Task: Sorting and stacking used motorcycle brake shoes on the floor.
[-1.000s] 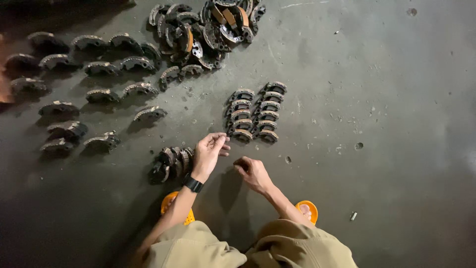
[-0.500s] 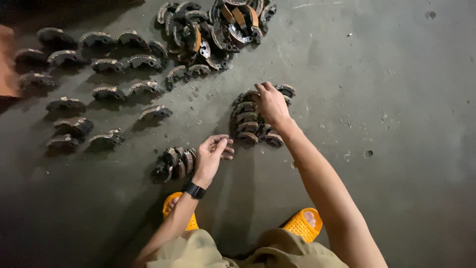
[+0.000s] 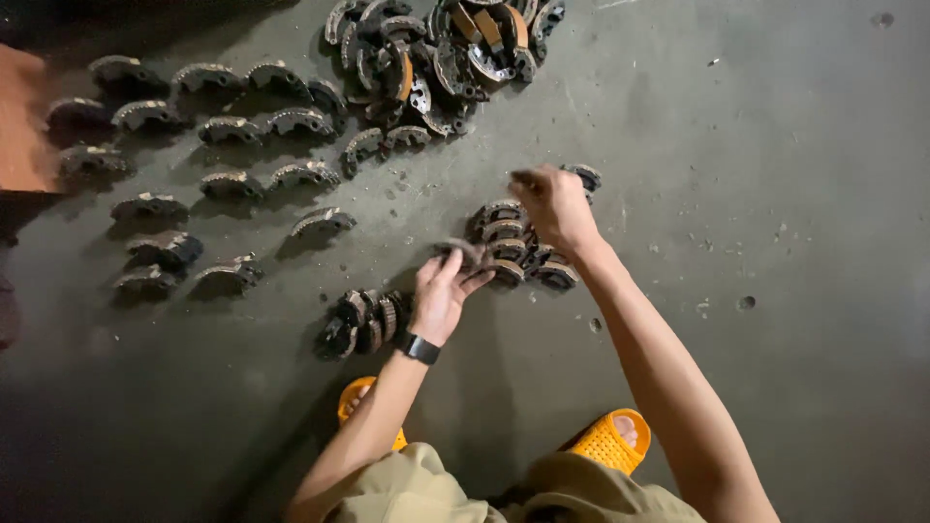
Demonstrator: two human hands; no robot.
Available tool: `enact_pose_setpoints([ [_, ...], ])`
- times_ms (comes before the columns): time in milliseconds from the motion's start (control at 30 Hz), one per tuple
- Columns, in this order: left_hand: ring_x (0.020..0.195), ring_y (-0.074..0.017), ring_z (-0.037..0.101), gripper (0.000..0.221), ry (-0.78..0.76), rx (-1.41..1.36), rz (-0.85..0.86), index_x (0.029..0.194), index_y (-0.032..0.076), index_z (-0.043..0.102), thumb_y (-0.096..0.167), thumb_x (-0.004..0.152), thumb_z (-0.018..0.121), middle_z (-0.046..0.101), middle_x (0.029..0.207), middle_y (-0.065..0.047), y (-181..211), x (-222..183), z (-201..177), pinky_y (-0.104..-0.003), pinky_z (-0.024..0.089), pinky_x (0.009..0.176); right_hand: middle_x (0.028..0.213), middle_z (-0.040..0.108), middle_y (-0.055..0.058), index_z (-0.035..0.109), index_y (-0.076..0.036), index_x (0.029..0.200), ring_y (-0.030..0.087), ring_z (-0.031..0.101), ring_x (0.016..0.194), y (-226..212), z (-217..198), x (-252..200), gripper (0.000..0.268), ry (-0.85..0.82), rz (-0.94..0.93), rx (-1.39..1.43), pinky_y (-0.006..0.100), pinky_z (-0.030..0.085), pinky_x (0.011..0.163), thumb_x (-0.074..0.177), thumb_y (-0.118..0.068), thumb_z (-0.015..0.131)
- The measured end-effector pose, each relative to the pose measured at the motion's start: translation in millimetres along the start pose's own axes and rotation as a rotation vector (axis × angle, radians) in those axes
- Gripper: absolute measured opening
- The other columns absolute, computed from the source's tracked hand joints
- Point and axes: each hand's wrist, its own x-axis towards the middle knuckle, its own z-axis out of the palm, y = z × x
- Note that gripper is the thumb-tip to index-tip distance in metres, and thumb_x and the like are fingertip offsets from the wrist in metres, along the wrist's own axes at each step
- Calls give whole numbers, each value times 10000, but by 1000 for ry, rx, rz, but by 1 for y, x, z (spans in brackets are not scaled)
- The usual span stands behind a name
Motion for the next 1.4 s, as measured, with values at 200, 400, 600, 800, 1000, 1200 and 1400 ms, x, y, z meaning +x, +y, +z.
enact_pose_setpoints([
  [200, 1094, -299, 708, 227, 74, 123, 33, 1169, -3, 643, 165, 1039, 563, 713, 1204, -169, 17, -20, -13, -445, 594, 988, 1048, 711, 196, 757, -21, 1017, 404, 692, 933, 67, 48, 19, 220, -38, -314, -495, 477, 575, 786, 841, -96, 648],
  [400, 1054, -261, 726, 255, 69, 147, -23, 1169, -11, 655, 174, 1022, 562, 724, 1154, -170, 30, -36, -2, -398, 599, 960, 1059, 732, 215, 745, -27, 1028, 372, 718, 899, 38, 9, 24, 238, -178, 43, -483, 458, 585, 779, 1047, -226, 616],
  [600, 848, -191, 663, 229, 129, 412, -5, 1080, 11, 615, 234, 1040, 652, 689, 968, -125, -1, -30, -26, -370, 595, 769, 1092, 758, 158, 659, 38, 1191, 194, 730, 887, 42, -38, -44, 369, 251, 416, 699, 280, 605, 708, 884, -147, 747],
  [800, 803, -265, 739, 188, 123, 443, -183, 1000, -36, 625, 145, 951, 636, 766, 961, -118, -22, -26, -30, -369, 620, 634, 1051, 706, 113, 640, 108, 1271, 137, 649, 826, 66, 19, -172, 501, 116, 579, 1110, 241, 542, 702, 853, -134, 771],
  [1000, 909, -209, 764, 125, 75, 534, -348, 1006, 3, 682, 96, 923, 668, 672, 840, -42, -36, -38, -31, -363, 657, 716, 972, 747, 116, 688, 73, 1234, 149, 683, 795, 80, 95, -223, 408, 19, 647, 927, 285, 558, 691, 880, -106, 784],
  [1200, 757, -107, 612, 97, -29, 581, -280, 958, 5, 690, 100, 950, 710, 651, 832, -1, -40, -45, -44, -288, 539, 640, 1000, 769, 93, 680, 38, 1146, 129, 710, 843, 59, 108, -199, 342, 173, 554, 869, 286, 585, 693, 835, -37, 799],
  [1400, 766, -85, 561, 155, -77, 574, -259, 990, 33, 722, 178, 970, 671, 654, 869, 23, -36, -49, -29, -261, 432, 655, 976, 769, 101, 705, 19, 1140, 135, 711, 847, 43, 122, -190, 293, 153, 417, 770, 285, 595, 761, 870, -48, 794],
])
